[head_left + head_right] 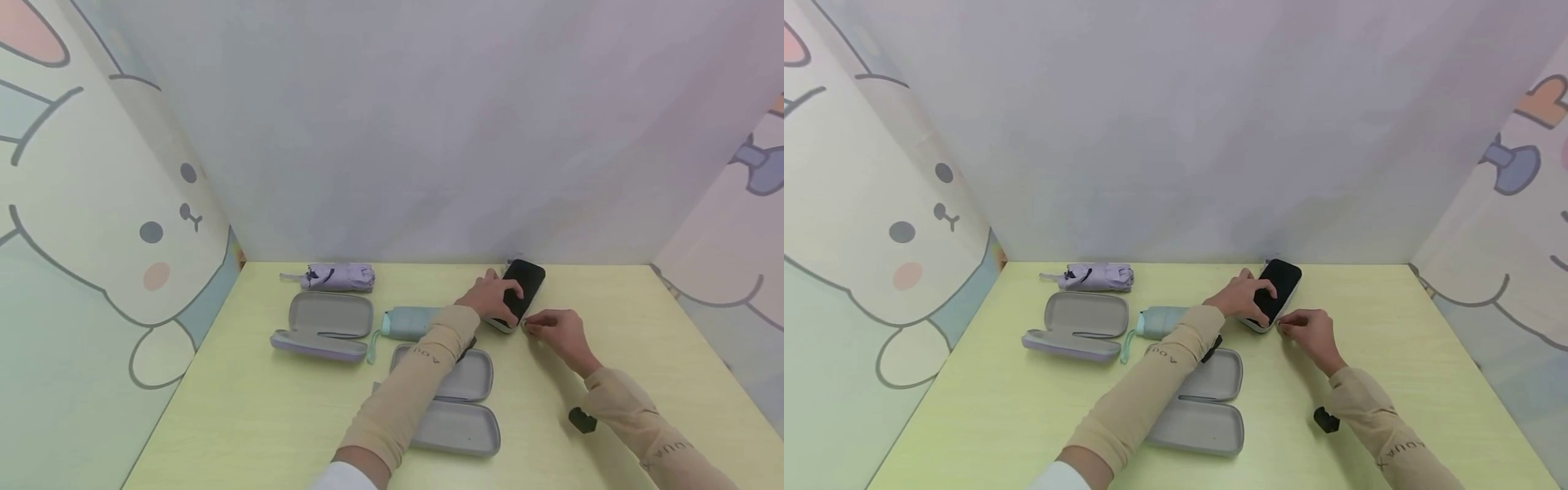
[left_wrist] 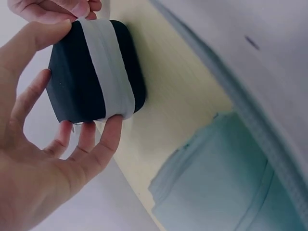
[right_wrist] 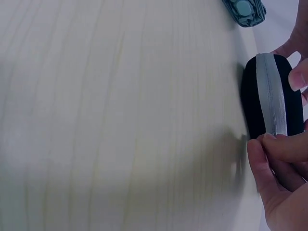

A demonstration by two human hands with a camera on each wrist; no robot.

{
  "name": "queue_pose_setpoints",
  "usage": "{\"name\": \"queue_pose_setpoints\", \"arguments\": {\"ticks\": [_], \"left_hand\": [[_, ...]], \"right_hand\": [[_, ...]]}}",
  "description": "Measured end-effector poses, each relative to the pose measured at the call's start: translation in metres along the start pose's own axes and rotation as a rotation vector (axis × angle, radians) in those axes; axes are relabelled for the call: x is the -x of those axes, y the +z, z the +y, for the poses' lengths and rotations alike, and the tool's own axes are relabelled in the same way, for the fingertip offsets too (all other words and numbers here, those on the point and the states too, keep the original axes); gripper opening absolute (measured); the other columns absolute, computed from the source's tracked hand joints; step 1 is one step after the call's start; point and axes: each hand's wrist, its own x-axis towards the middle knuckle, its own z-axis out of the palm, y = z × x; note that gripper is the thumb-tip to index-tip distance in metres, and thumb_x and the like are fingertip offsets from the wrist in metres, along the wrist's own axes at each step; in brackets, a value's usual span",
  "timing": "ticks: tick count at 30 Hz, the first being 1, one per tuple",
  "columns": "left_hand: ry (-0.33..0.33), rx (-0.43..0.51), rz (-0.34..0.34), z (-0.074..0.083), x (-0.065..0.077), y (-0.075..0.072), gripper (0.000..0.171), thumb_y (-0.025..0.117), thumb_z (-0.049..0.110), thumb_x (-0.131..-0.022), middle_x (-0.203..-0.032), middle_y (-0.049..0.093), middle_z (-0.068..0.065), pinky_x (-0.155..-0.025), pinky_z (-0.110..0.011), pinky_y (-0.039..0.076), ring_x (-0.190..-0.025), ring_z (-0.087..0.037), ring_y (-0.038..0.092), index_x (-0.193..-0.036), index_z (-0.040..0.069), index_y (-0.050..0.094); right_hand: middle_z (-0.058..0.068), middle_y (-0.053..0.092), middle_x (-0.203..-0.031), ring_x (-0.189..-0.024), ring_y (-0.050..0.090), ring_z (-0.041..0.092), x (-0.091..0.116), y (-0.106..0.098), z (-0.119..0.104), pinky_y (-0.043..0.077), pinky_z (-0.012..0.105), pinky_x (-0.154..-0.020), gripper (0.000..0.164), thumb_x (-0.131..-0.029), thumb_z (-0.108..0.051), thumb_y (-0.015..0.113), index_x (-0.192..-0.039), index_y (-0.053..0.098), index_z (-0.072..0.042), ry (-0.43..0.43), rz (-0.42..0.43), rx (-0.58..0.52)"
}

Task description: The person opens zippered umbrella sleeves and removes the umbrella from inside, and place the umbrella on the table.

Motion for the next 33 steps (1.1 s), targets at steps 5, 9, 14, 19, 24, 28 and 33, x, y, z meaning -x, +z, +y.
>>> {"name": "queue_pose_setpoints", "arguments": {"ticks": [5,9,14,19,24,28,33], "left_hand": [[-0.029,0.005,0.003,0.001,0.000,0.000,0.048,0.084,0.034,-0.067,-0.118,0.037,0.000,-0.064,-0.027,0.041,-0.096,-0.018,0.040,-0.107,0.038,0.058],[-0.054,0.020,0.005,0.002,0.000,0.000,0.048,0.084,0.033,-0.067,-0.118,0.037,0.000,-0.063,-0.028,0.041,-0.096,-0.019,0.039,-0.107,0.039,0.058],[-0.061,0.033,-0.002,0.004,0.001,0.002,0.048,0.083,0.035,-0.067,-0.118,0.037,0.000,-0.063,-0.028,0.041,-0.096,-0.019,0.039,-0.107,0.038,0.058],[-0.058,0.002,0.013,0.008,0.002,0.003,0.047,0.083,0.036,-0.067,-0.118,0.038,-0.001,-0.063,-0.027,0.041,-0.093,-0.019,0.039,-0.108,0.037,0.059],[-0.066,-0.017,0.027,0.015,0.005,0.002,0.047,0.083,0.035,-0.068,-0.118,0.039,-0.002,-0.061,-0.026,0.040,-0.090,-0.019,0.039,-0.108,0.036,0.059],[-0.079,-0.014,0.035,0.017,0.006,0.003,0.046,0.083,0.035,-0.068,-0.117,0.039,-0.002,-0.060,-0.026,0.040,-0.089,-0.019,0.038,-0.108,0.036,0.059],[-0.084,-0.004,0.049,0.014,0.004,0.006,0.046,0.083,0.037,-0.067,-0.118,0.037,-0.001,-0.059,-0.026,0.040,-0.090,-0.018,0.038,-0.106,0.037,0.059]], "right_hand": [[0.017,0.071,-0.083,-0.069,0.066,0.013,0.001,0.001,-0.002,0.047,0.017,-0.058,0.011,-0.081,0.000,0.070,-0.090,0.072,0.006,0.002,-0.019,-0.013],[0.016,0.071,-0.083,-0.069,0.067,0.015,0.001,0.002,0.000,0.047,0.018,-0.057,0.011,-0.081,-0.001,0.070,-0.090,0.073,0.005,-0.007,-0.018,0.000],[0.014,0.071,-0.082,-0.069,0.066,0.013,0.005,0.002,0.002,0.047,0.018,-0.058,0.010,-0.082,-0.002,0.070,-0.090,0.073,0.004,-0.011,-0.017,0.033],[0.011,0.072,-0.082,-0.070,0.064,0.009,0.009,0.001,0.001,0.047,0.018,-0.059,0.010,-0.082,-0.003,0.070,-0.089,0.074,0.002,-0.023,-0.013,0.066],[0.012,0.072,-0.082,-0.070,0.064,0.009,0.012,0.000,0.000,0.047,0.019,-0.058,0.009,-0.082,-0.003,0.070,-0.088,0.074,0.001,-0.011,-0.001,0.062],[0.011,0.072,-0.082,-0.069,0.063,0.007,0.014,0.000,-0.001,0.046,0.018,-0.058,0.009,-0.081,-0.003,0.071,-0.088,0.074,0.001,-0.014,0.002,0.057],[0.010,0.071,-0.079,-0.068,0.063,0.005,0.016,0.002,-0.001,0.046,0.017,-0.057,0.007,-0.080,-0.003,0.071,-0.085,0.074,0.000,-0.042,0.010,0.056]]}}
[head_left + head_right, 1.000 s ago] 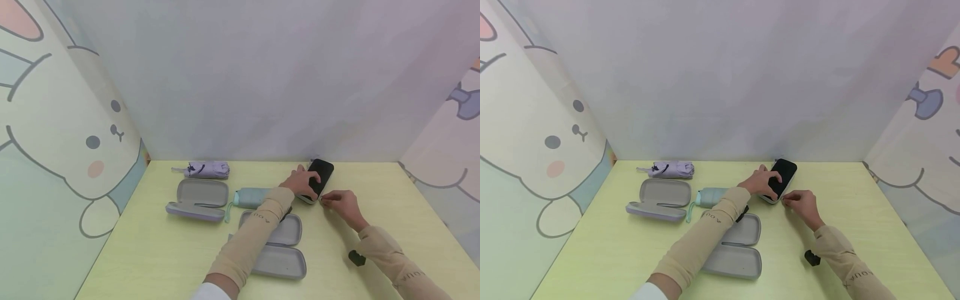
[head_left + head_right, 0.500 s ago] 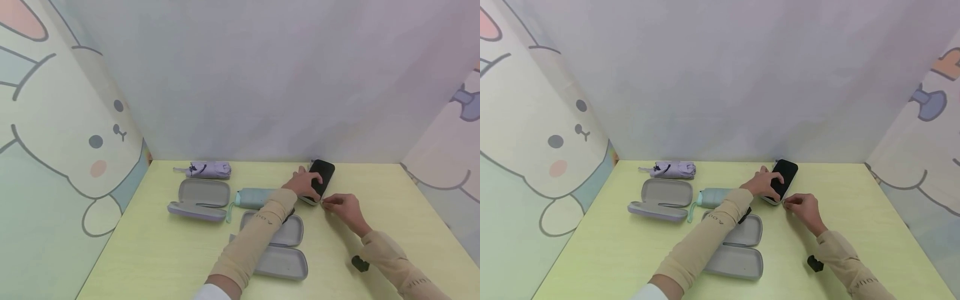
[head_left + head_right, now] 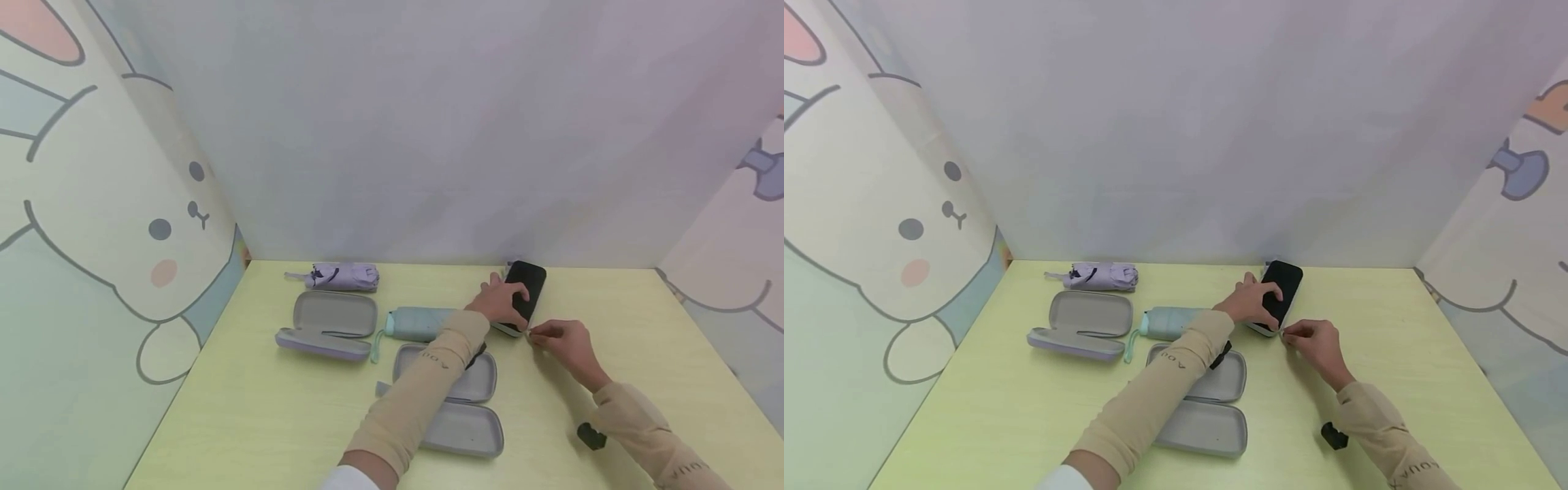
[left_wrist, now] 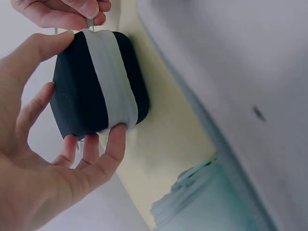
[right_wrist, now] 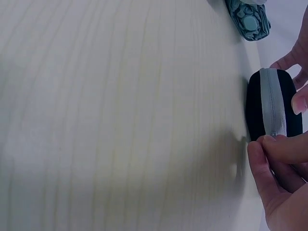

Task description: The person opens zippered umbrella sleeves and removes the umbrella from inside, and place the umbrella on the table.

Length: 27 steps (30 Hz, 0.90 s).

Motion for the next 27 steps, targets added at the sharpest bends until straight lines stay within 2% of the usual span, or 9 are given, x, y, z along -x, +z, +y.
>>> {"name": "queue_pose_setpoints", "arguments": {"ticks": [3,17,27], "left_hand": [[0.003,0.000,0.010,-0.001,-0.001,0.002,0.046,0.083,0.038,-0.067,-0.119,0.037,-0.002,-0.059,-0.026,0.040,-0.091,-0.019,0.037,-0.106,0.038,0.059],[-0.021,0.005,0.041,0.003,0.001,0.004,0.044,0.084,0.038,-0.066,-0.122,0.039,-0.004,-0.058,-0.026,0.041,-0.092,-0.021,0.039,-0.103,0.037,0.059],[-0.054,0.002,0.058,0.010,0.009,0.001,0.046,0.084,0.037,-0.066,-0.124,0.039,-0.006,-0.059,-0.025,0.040,-0.092,-0.020,0.040,-0.105,0.035,0.060]], "right_hand": [[0.010,0.071,-0.078,-0.068,0.062,0.004,0.001,0.001,0.000,0.046,0.017,-0.057,0.006,-0.080,-0.003,0.071,-0.085,0.074,0.001,-0.014,-0.002,0.008],[0.010,0.072,-0.081,-0.070,0.063,0.004,0.006,0.003,-0.003,0.047,0.018,-0.059,0.007,-0.081,-0.003,0.071,-0.087,0.074,0.000,0.025,-0.022,0.012],[0.010,0.072,-0.081,-0.070,0.064,0.008,0.008,0.004,-0.005,0.047,0.019,-0.058,0.007,-0.081,-0.002,0.071,-0.087,0.074,0.000,0.035,-0.024,-0.001]]}}
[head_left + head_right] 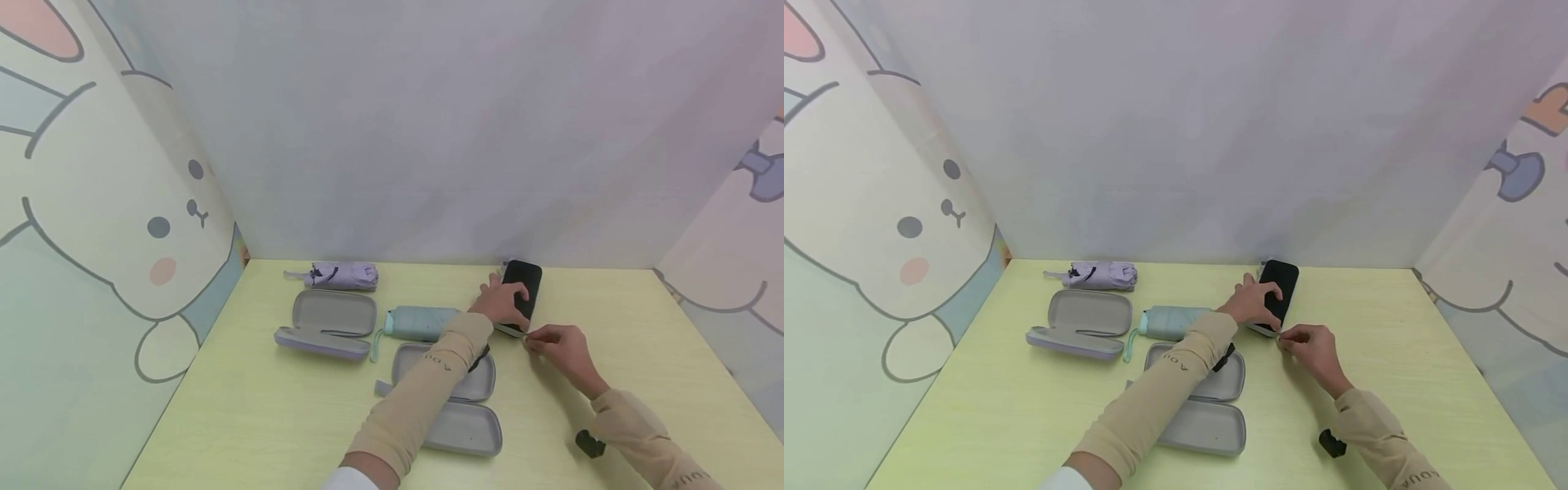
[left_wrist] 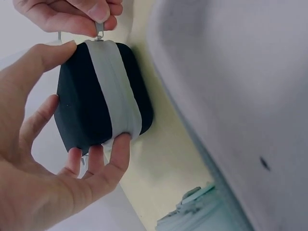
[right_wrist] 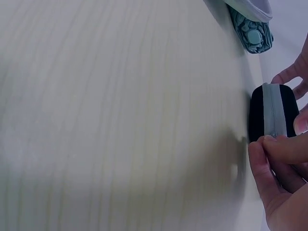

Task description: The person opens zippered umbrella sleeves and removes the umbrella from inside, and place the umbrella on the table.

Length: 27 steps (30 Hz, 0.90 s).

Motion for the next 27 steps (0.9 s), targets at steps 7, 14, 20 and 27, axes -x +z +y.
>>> {"name": "queue_pose_setpoints", "arguments": {"ticks": [7,14,20,27], "left_hand": [[-0.013,-0.011,0.014,0.0028,0.0013,-0.0001,0.046,0.083,0.038,-0.067,-0.123,0.039,-0.005,-0.057,-0.025,0.040,-0.092,-0.020,0.040,-0.106,0.035,0.060],[-0.032,-0.027,0.027,0.0043,-0.0019,0.0061,0.046,0.082,0.041,-0.066,-0.128,0.037,-0.005,-0.058,-0.024,0.039,-0.094,-0.020,0.040,-0.105,0.036,0.058],[-0.049,-0.031,0.036,0.0065,-0.0019,0.0069,0.046,0.082,0.041,-0.066,-0.135,0.036,-0.006,-0.058,-0.024,0.039,-0.094,-0.020,0.041,-0.106,0.037,0.058],[-0.058,-0.053,0.058,0.0102,0.0001,0.0081,0.047,0.082,0.042,-0.066,-0.130,0.038,-0.005,-0.056,-0.024,0.038,-0.092,-0.019,0.042,-0.107,0.037,0.059]], "right_hand": [[0.010,0.071,-0.079,-0.069,0.064,0.010,0.0014,0.0018,-0.0015,0.047,0.020,-0.057,0.007,-0.081,-0.001,0.070,-0.086,0.074,0.000,0.011,-0.006,-0.018],[0.011,0.071,-0.080,-0.068,0.065,0.011,0.0037,0.0023,-0.0041,0.048,0.020,-0.058,0.007,-0.081,-0.003,0.071,-0.087,0.074,0.000,0.018,-0.009,-0.032],[0.010,0.071,-0.080,-0.068,0.064,0.007,0.0055,0.0033,-0.0065,0.048,0.019,-0.059,0.007,-0.080,-0.002,0.071,-0.086,0.074,0.000,0.012,0.003,-0.031],[0.011,0.071,-0.082,-0.069,0.063,0.004,0.0068,0.0053,-0.0052,0.048,0.018,-0.061,0.006,-0.081,-0.003,0.071,-0.086,0.074,0.000,0.026,0.017,-0.032]]}}
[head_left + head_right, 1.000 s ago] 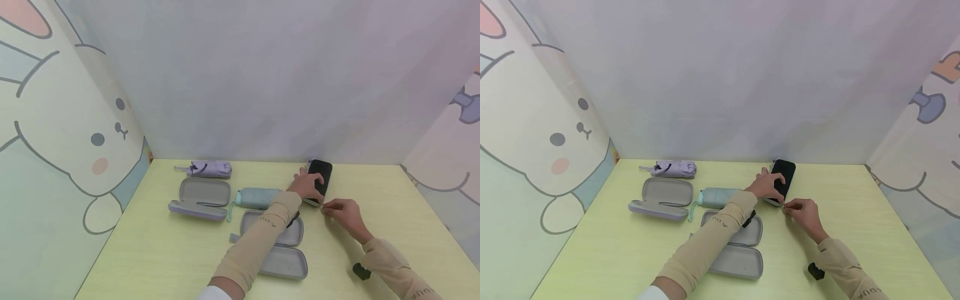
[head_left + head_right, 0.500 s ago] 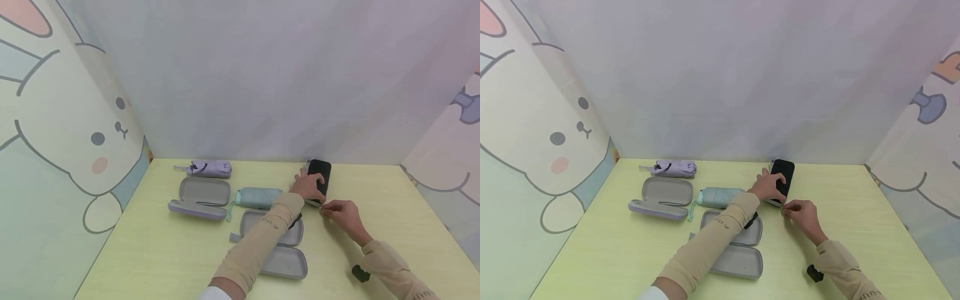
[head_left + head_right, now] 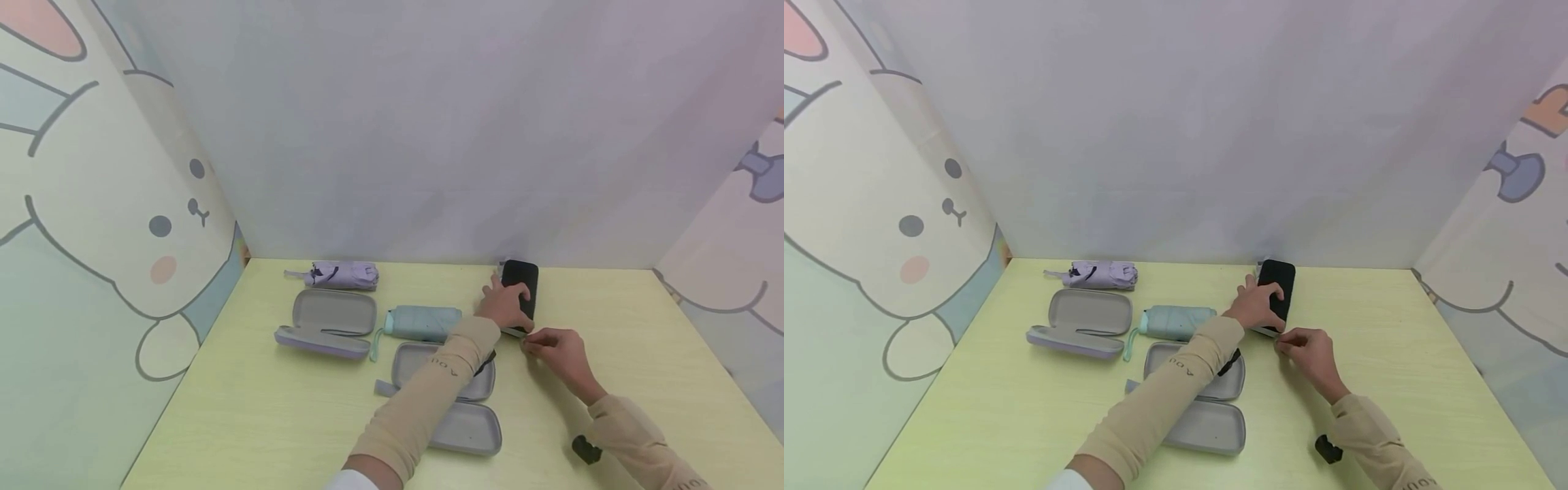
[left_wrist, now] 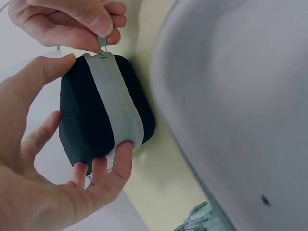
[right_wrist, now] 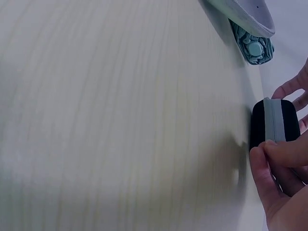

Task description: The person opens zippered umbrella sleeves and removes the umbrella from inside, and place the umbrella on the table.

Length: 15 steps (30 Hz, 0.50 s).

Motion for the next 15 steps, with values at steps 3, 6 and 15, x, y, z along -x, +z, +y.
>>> {"name": "queue_pose_setpoints", "arguments": {"ticks": [3,6,15], "left_hand": [[-0.001,-0.037,0.025,0.002,0.000,0.003,0.047,0.082,0.044,-0.065,-0.127,0.039,-0.004,-0.055,-0.023,0.037,-0.091,-0.018,0.042,-0.105,0.036,0.059],[-0.009,-0.063,0.051,0.005,0.000,0.007,0.047,0.082,0.047,-0.064,-0.128,0.039,-0.004,-0.055,-0.021,0.037,-0.092,-0.017,0.043,-0.104,0.036,0.059],[-0.046,-0.049,0.095,0.012,0.005,0.011,0.048,0.083,0.048,-0.064,-0.123,0.037,-0.004,-0.059,-0.021,0.036,-0.096,-0.017,0.041,-0.098,0.032,0.055]], "right_hand": [[0.010,0.072,-0.083,-0.070,0.063,0.004,0.001,0.001,0.001,0.047,0.018,-0.061,0.006,-0.080,-0.002,0.071,-0.085,0.075,0.000,-0.007,0.008,-0.001],[0.010,0.072,-0.082,-0.071,0.063,0.003,0.001,0.001,0.001,0.047,0.017,-0.062,0.006,-0.080,-0.002,0.072,-0.084,0.074,0.000,-0.029,0.008,0.004],[0.009,0.071,-0.077,-0.070,0.061,0.004,0.002,0.001,-0.001,0.046,0.020,-0.057,0.004,-0.078,0.000,0.072,-0.082,0.074,0.000,-0.066,0.011,0.037]]}}
